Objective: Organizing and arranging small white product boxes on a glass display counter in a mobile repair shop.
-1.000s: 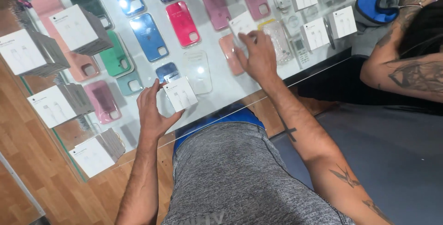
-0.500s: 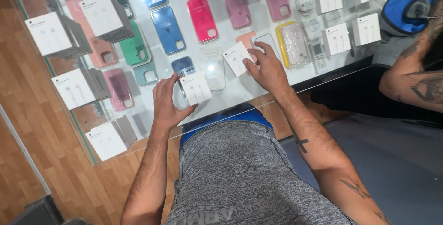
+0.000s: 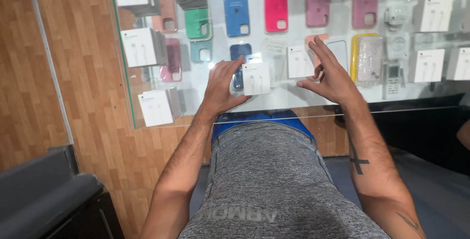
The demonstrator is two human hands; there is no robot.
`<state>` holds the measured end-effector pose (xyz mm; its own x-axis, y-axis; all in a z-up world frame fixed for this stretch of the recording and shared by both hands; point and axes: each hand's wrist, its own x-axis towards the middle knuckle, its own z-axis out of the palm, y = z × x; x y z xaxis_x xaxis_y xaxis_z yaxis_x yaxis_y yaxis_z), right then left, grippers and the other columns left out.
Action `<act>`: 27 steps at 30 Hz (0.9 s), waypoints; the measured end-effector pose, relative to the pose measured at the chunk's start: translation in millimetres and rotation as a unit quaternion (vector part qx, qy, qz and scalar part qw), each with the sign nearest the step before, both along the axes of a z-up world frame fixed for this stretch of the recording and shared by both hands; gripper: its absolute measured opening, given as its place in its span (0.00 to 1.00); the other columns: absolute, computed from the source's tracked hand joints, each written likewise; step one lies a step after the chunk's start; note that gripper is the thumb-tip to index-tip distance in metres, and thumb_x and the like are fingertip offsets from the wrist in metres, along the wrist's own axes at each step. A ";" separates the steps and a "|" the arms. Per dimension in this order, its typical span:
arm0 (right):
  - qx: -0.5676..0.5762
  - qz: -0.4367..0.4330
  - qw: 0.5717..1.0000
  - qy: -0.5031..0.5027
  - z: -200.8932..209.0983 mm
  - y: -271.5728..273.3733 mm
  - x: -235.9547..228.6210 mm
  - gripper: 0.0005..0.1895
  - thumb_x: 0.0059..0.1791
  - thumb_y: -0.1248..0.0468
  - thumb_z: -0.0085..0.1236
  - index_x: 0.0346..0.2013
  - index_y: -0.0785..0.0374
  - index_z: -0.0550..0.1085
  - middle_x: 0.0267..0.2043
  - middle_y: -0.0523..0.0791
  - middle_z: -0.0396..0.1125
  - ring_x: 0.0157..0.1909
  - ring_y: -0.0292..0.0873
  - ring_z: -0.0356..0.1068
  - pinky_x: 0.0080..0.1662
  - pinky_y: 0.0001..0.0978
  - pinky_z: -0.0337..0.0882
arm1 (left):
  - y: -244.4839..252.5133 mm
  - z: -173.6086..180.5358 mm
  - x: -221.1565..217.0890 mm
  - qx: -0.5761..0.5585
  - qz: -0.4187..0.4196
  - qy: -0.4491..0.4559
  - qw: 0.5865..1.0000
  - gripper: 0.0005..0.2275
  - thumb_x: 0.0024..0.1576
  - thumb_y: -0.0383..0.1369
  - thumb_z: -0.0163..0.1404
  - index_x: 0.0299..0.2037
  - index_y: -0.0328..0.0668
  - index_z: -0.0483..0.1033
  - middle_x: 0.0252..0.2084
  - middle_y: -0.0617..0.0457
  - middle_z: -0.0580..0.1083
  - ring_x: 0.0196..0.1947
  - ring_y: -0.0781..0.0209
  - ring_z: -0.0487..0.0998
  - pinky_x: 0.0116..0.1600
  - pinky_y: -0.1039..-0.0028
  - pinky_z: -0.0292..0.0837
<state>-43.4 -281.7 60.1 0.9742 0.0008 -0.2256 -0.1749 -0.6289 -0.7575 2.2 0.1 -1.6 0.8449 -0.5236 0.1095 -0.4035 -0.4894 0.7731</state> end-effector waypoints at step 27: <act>0.167 0.128 0.962 -0.171 -11.2 49.5 6.5 0.43 0.33 0.71 0.68 0.58 0.63 0.57 0.57 0.51 0.54 0.31 0.43 0.64 0.33 0.33 0.67 | 3.4 6.3 -0.7 0.044 -0.018 0.039 0.998 0.40 0.41 0.40 0.63 0.64 0.54 0.51 0.58 0.58 0.65 0.62 0.62 0.59 0.70 0.61 0.39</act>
